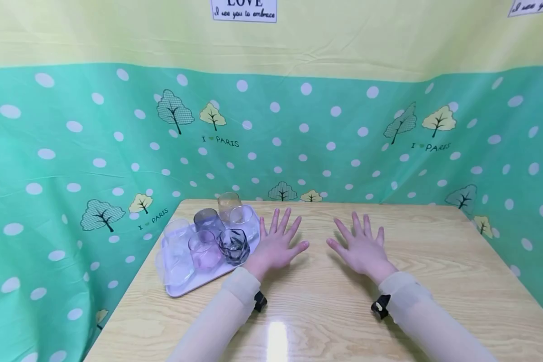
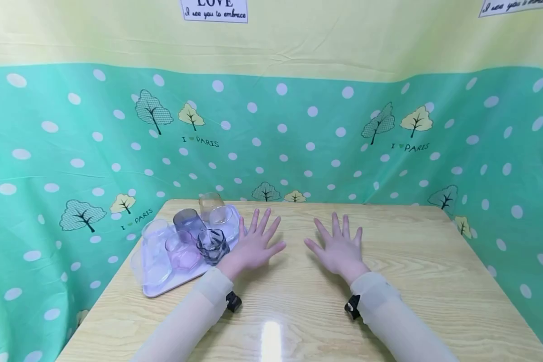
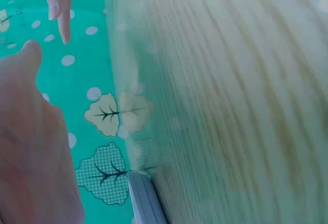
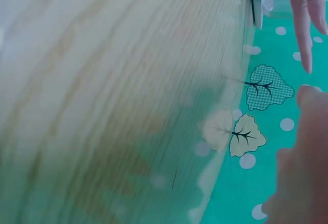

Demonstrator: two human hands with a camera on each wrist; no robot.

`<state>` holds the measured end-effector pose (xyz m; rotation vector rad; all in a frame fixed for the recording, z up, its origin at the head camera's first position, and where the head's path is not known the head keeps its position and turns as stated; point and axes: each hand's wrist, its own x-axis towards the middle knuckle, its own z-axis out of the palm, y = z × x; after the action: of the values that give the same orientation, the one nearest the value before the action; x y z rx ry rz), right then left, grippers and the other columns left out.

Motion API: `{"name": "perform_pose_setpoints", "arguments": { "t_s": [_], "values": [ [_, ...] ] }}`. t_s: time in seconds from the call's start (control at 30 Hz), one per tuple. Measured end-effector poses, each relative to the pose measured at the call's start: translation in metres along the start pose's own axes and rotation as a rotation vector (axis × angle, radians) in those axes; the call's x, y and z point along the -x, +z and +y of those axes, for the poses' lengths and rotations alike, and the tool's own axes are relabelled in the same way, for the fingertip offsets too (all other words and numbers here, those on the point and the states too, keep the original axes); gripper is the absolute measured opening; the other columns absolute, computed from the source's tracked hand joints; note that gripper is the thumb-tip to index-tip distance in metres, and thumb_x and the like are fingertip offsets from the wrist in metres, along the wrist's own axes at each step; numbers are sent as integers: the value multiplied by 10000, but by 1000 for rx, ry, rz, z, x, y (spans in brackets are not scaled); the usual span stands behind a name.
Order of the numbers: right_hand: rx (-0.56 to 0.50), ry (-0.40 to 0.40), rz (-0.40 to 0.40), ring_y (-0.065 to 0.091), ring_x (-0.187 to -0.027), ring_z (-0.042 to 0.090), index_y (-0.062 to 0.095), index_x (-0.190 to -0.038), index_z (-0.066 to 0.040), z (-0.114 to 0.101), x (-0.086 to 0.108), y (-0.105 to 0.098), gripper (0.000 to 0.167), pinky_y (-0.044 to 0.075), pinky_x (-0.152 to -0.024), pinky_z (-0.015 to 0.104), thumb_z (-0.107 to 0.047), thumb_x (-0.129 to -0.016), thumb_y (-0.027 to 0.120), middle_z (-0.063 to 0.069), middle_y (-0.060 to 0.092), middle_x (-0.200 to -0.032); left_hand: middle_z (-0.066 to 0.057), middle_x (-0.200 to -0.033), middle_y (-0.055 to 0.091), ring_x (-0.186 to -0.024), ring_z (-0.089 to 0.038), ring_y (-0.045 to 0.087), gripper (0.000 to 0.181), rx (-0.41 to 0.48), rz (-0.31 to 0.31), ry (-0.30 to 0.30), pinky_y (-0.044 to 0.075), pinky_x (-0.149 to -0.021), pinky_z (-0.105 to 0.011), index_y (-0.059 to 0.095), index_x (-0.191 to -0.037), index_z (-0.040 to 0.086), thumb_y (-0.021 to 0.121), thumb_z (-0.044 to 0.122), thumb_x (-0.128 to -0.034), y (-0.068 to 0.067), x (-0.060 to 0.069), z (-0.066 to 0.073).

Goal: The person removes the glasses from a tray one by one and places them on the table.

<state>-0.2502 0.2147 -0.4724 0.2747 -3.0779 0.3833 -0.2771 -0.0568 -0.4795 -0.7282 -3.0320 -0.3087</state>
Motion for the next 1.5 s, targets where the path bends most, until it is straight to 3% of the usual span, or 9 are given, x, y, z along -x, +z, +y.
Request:
{"name": "perform_pose_setpoints", "arguments": {
  "t_s": [0.13, 0.3, 0.5, 0.63, 0.8, 0.97, 1.1, 1.23, 1.5],
  "values": [
    [-78, -26, 37, 69, -1591, 558, 296, -1710, -223, -6, 0, 3, 816, 131, -1195, 821, -733, -1074, 323, 281, 132, -1752, -49, -1796, -97, -1630, -328, -149, 775, 127, 25, 43, -72, -1263, -687, 120, -1733, 309, 305, 698, -1090, -5, 10, -5],
    [-341, -51, 42, 399, -1505, 497, 449, -1635, -126, -21, -2, 8, 724, 338, -1193, 708, -613, -1100, 462, 249, 420, -1654, -17, -1780, 141, -1629, -284, 178, 699, 403, 99, 63, 167, -1301, -565, 273, -1709, 235, 453, 561, -1118, -27, 40, -15],
    [-691, -41, -38, 614, -1335, 383, 548, -1562, -104, -53, -14, 19, 583, 471, -1148, 571, -426, -1083, 631, 185, 630, -1478, -98, -1520, 618, -1351, -309, 629, 465, 657, 337, 149, 512, -1126, -489, 588, -1524, 57, 595, 269, -1109, -63, 82, -40],
    [-799, -35, -80, 655, -1264, 311, 594, -1526, -128, -81, -22, 26, 522, 541, -1075, 508, -355, -1064, 681, 108, 681, -1411, -135, -1333, 739, -1178, -253, 726, 357, 720, 520, 171, 602, -986, -351, 677, -1418, 26, 625, 114, -1075, -91, 106, -62],
    [-841, -35, -125, 647, -1288, 341, 587, -1528, -113, -108, -31, 38, 534, 549, -1070, 504, -307, -1046, 707, 138, 664, -1433, -153, -1243, 767, -1092, -81, 723, 337, 756, 670, 84, 575, -943, -195, 693, -1394, 24, 617, 20, -1065, -118, 140, -97],
    [-826, -13, -160, 615, -1335, 348, 547, -1558, -95, -124, -38, 50, 597, 501, -1132, 513, -286, -1024, 734, 163, 618, -1494, -134, -1356, 727, -1142, -50, 711, 375, 783, 790, -63, 557, -957, -158, 669, -1421, 4, 636, -27, -1049, -129, 171, -136],
    [-781, -7, -155, 637, -1265, 301, 542, -1563, -91, -130, -44, 56, 618, 528, -1094, 488, -263, -1008, 753, 137, 626, -1491, -46, -1474, 664, -1243, -22, 652, 466, 769, 789, -162, 516, -984, -115, 600, -1500, 7, 666, -12, -1040, -123, 189, -164],
    [-735, -24, -147, 644, -1221, 271, 549, -1551, -61, -133, -50, 59, 618, 536, -1077, 468, -245, -1001, 763, 115, 652, -1458, 8, -1540, 598, -1312, -6, 591, 561, 784, 711, -205, 499, -996, -101, 504, -1569, -11, 664, -31, -1032, -109, 200, -190],
    [-710, -66, -153, 657, -1183, 270, 598, -1493, -6, -135, -52, 60, 548, 528, -1078, 468, -187, -1002, 760, 91, 717, -1289, -149, -1667, 445, -1351, 32, 527, 675, 835, 516, -348, 463, -980, -63, 357, -1678, 128, 655, 101, -1073, -73, 222, -237]
  ]
}}
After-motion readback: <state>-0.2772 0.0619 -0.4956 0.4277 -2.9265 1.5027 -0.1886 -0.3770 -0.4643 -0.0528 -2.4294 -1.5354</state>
